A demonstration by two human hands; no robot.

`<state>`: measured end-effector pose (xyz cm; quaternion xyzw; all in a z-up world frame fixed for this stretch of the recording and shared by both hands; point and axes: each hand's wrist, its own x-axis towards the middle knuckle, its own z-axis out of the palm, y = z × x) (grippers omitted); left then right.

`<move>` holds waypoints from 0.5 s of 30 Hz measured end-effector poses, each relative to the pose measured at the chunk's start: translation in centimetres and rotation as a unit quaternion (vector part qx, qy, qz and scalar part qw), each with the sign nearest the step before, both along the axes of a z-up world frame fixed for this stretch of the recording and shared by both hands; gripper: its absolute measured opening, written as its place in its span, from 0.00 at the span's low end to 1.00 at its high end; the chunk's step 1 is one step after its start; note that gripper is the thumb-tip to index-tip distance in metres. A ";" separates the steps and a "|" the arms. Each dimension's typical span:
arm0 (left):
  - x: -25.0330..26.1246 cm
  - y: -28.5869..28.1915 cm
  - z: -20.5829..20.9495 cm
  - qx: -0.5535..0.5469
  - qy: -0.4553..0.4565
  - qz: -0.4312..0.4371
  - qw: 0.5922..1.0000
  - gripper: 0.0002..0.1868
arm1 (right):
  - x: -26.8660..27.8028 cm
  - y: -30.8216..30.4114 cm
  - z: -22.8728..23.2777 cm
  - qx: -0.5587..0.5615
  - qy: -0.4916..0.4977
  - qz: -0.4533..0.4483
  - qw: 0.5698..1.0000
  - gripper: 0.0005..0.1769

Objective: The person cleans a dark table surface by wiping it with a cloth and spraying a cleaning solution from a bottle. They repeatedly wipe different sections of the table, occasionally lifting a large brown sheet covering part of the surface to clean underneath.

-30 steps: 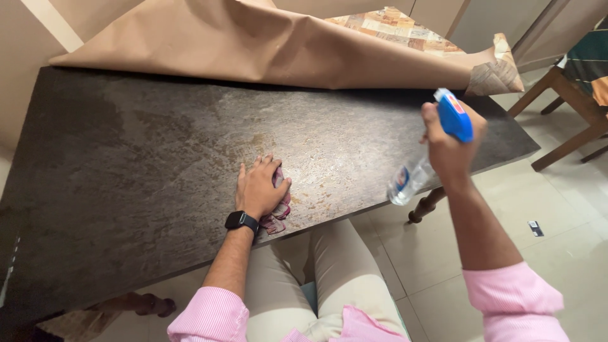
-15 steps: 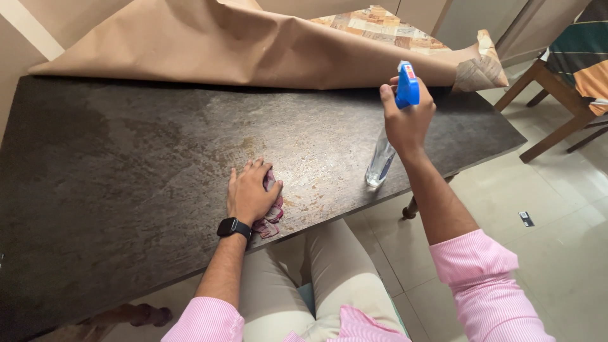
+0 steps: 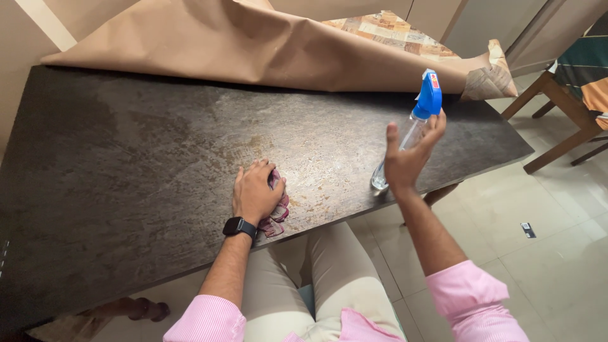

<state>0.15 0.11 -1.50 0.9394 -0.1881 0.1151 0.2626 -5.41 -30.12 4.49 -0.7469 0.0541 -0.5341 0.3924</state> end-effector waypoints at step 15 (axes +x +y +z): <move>0.9 1.7 -1.5 -0.274 -0.021 0.061 0.960 0.21 | -2.5 15.1 -3.3 -0.301 0.201 0.281 0.889 0.32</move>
